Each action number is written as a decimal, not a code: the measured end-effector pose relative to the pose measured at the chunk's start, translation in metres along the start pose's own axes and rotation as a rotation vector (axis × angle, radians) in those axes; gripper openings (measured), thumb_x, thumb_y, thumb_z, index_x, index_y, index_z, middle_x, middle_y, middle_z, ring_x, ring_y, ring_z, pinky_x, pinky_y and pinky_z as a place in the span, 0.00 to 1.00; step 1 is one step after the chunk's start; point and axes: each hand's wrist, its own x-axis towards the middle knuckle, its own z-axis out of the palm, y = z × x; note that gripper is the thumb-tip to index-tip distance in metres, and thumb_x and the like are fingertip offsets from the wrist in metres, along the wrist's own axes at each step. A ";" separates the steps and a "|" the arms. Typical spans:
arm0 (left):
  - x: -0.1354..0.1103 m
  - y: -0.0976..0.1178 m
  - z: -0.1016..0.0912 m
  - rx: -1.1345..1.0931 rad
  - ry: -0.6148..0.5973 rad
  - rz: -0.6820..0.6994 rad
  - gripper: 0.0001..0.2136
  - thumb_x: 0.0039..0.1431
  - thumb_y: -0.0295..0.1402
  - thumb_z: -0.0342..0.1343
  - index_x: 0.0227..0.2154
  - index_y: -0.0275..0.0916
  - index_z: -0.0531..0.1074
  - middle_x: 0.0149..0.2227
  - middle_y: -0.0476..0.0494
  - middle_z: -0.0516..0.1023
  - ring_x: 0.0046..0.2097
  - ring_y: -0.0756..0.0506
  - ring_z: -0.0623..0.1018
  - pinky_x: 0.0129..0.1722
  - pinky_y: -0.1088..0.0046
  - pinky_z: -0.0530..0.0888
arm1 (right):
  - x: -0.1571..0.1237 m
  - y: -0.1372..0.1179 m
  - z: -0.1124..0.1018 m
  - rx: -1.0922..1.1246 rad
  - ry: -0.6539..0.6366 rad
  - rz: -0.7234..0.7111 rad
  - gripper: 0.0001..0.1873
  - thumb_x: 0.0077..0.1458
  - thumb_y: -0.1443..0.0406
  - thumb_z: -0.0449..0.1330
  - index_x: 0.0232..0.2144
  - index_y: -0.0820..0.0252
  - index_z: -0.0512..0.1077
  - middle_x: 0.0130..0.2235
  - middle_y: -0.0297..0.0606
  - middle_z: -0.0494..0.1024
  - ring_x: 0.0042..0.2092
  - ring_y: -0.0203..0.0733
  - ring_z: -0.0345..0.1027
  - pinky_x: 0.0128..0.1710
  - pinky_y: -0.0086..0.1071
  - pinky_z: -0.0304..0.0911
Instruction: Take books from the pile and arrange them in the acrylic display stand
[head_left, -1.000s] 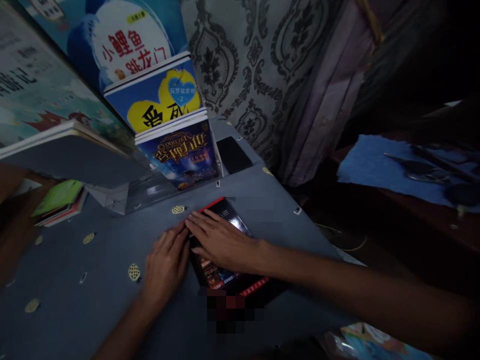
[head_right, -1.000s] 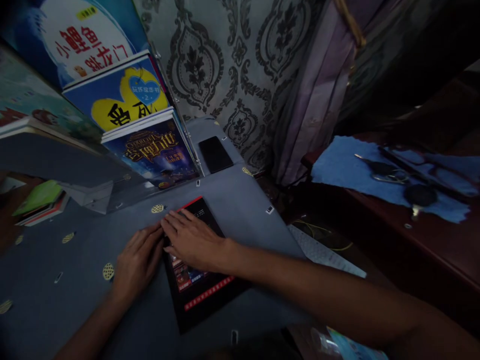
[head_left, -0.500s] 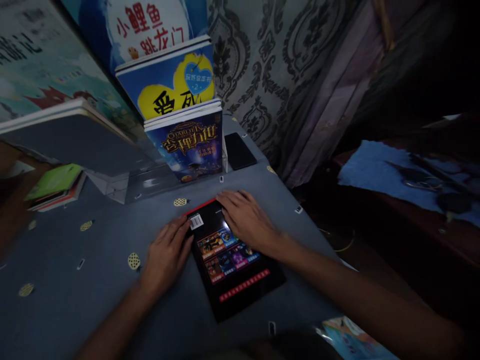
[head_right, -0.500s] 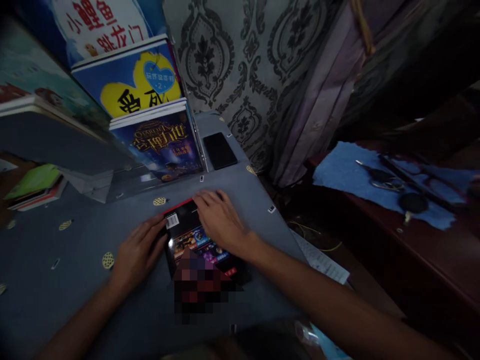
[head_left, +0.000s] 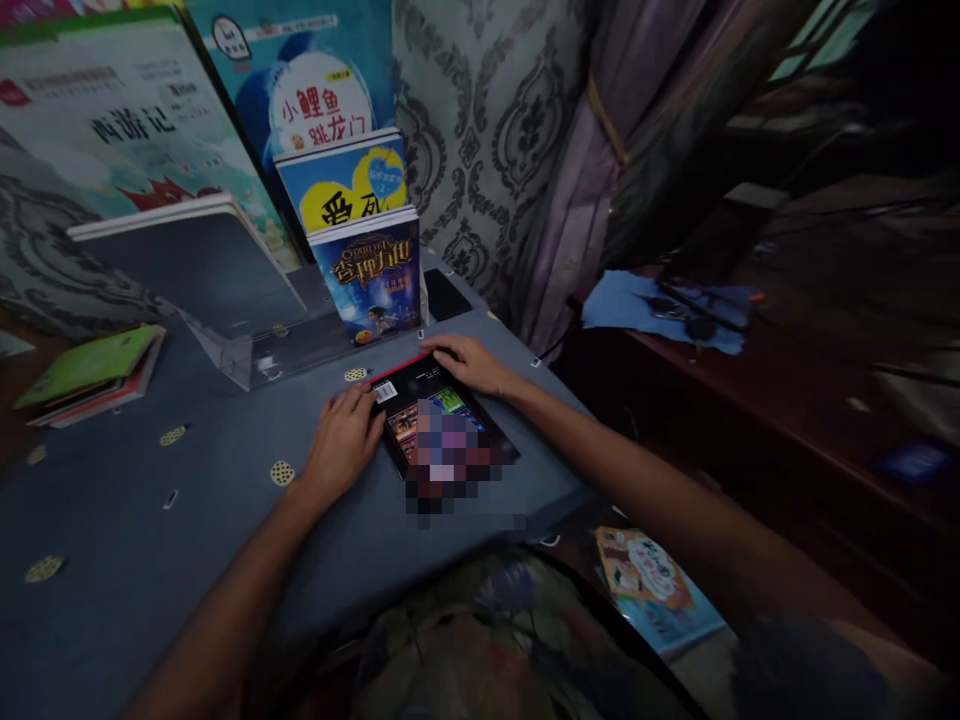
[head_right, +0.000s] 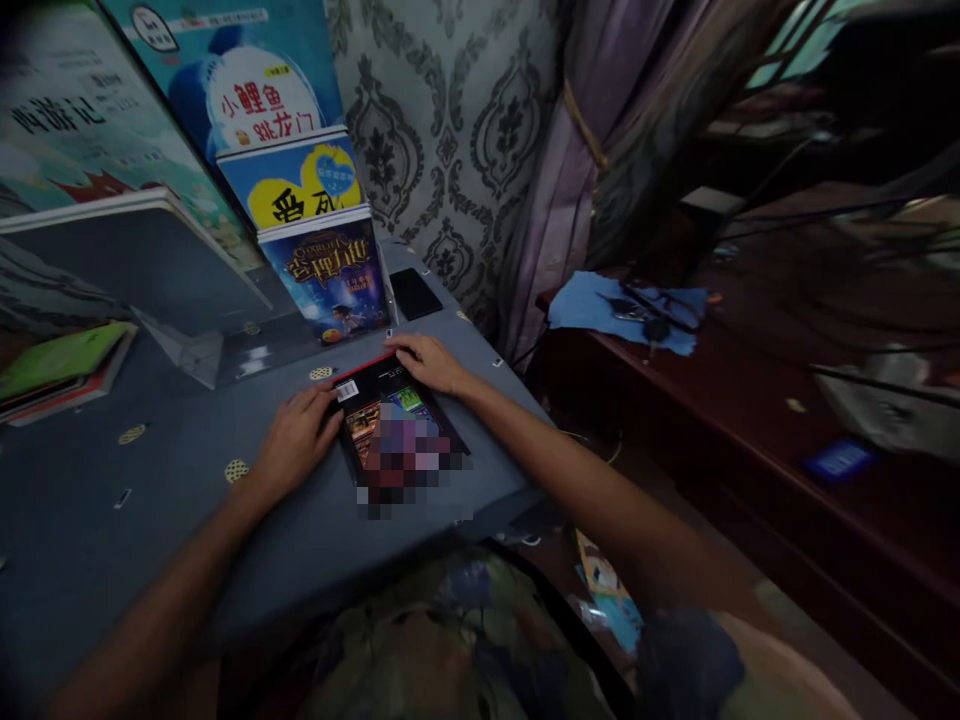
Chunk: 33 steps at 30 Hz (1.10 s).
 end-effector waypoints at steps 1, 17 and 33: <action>0.001 0.000 0.000 -0.005 0.000 0.009 0.15 0.69 0.33 0.47 0.53 0.36 0.71 0.59 0.33 0.74 0.59 0.35 0.74 0.61 0.51 0.69 | 0.001 0.004 -0.002 0.064 0.002 0.002 0.19 0.66 0.67 0.50 0.54 0.62 0.73 0.50 0.44 0.81 0.53 0.45 0.73 0.57 0.44 0.65; 0.071 0.047 0.035 -0.032 0.076 0.251 0.18 0.69 0.33 0.46 0.55 0.33 0.73 0.55 0.30 0.72 0.59 0.35 0.70 0.60 0.50 0.70 | 0.011 0.023 -0.008 0.189 -0.007 -0.030 0.18 0.69 0.62 0.50 0.53 0.63 0.73 0.48 0.42 0.83 0.50 0.43 0.75 0.55 0.39 0.65; 0.000 0.111 0.008 -0.119 -0.081 0.621 0.17 0.70 0.35 0.50 0.57 0.39 0.72 0.56 0.33 0.73 0.58 0.36 0.71 0.56 0.50 0.72 | 0.009 0.014 -0.009 0.117 0.005 -0.018 0.16 0.67 0.69 0.51 0.52 0.64 0.73 0.47 0.42 0.83 0.51 0.42 0.74 0.55 0.38 0.65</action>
